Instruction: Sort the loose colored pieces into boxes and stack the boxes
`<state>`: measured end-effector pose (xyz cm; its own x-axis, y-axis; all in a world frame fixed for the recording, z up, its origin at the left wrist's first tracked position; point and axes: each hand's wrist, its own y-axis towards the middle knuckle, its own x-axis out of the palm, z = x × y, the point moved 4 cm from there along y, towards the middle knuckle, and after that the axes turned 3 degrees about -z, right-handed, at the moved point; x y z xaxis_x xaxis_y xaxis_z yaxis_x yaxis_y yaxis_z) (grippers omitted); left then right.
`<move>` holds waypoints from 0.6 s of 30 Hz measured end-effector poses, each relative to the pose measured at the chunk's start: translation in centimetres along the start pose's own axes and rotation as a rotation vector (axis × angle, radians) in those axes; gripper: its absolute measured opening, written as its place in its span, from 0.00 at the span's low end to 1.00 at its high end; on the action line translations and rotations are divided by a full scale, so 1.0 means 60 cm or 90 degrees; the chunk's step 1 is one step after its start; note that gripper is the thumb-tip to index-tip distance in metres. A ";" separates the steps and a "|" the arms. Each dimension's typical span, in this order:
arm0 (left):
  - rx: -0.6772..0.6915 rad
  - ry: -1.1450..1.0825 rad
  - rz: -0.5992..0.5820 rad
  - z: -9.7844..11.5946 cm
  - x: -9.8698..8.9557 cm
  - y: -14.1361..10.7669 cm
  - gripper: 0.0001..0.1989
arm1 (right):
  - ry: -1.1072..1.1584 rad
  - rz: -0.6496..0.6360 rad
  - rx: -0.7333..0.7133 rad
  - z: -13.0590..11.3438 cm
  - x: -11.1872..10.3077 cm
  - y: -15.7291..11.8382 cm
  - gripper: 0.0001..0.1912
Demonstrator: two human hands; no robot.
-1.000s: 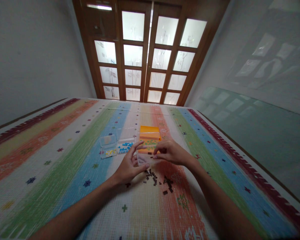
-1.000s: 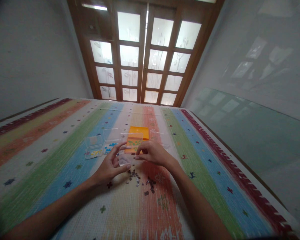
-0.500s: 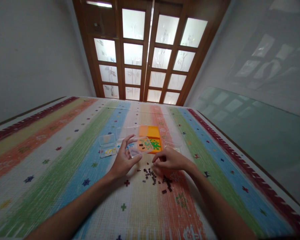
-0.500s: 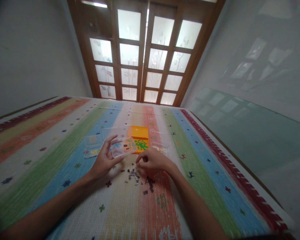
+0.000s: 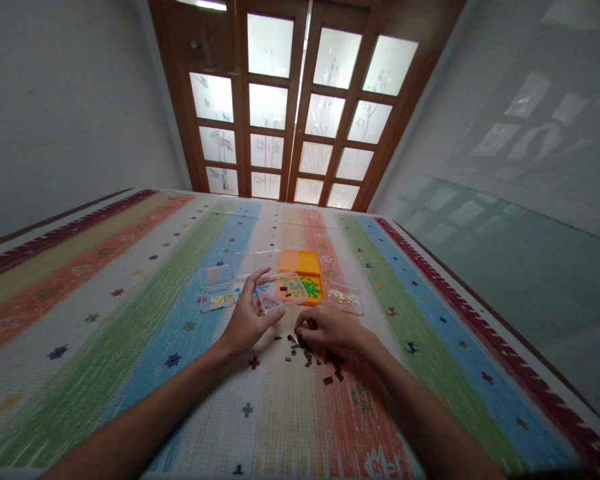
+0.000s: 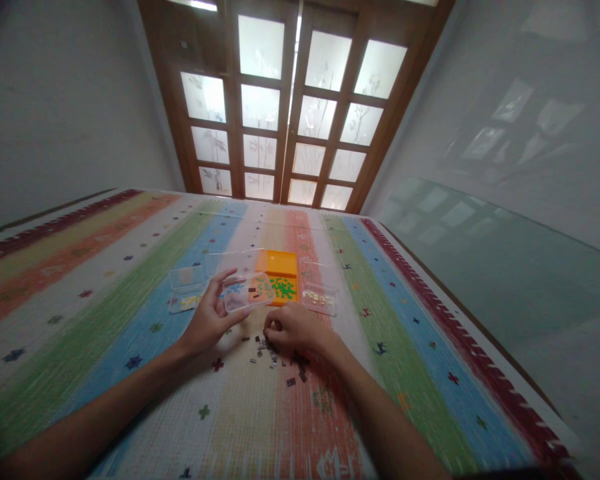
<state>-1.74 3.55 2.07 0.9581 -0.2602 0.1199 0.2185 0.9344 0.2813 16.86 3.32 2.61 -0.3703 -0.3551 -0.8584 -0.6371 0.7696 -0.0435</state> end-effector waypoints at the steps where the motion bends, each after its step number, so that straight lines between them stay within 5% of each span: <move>1: 0.002 0.003 -0.001 0.000 0.000 0.000 0.39 | 0.030 0.012 -0.008 0.000 -0.006 -0.003 0.07; 6: -0.003 0.032 -0.025 -0.001 0.007 -0.006 0.39 | 0.209 0.133 -0.060 0.005 -0.044 -0.021 0.11; 11: -0.026 0.062 -0.087 0.001 0.024 -0.021 0.37 | 0.159 0.272 -0.029 0.010 -0.062 -0.023 0.11; 18: -0.040 0.044 -0.143 0.001 0.036 -0.033 0.38 | -0.001 0.244 0.008 0.006 -0.055 -0.023 0.07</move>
<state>-0.13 1.15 1.83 0.8937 -0.4486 -0.0050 0.4373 0.8685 0.2334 19.22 3.62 5.34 -0.5791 -0.0387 -0.8143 -0.4443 0.8525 0.2755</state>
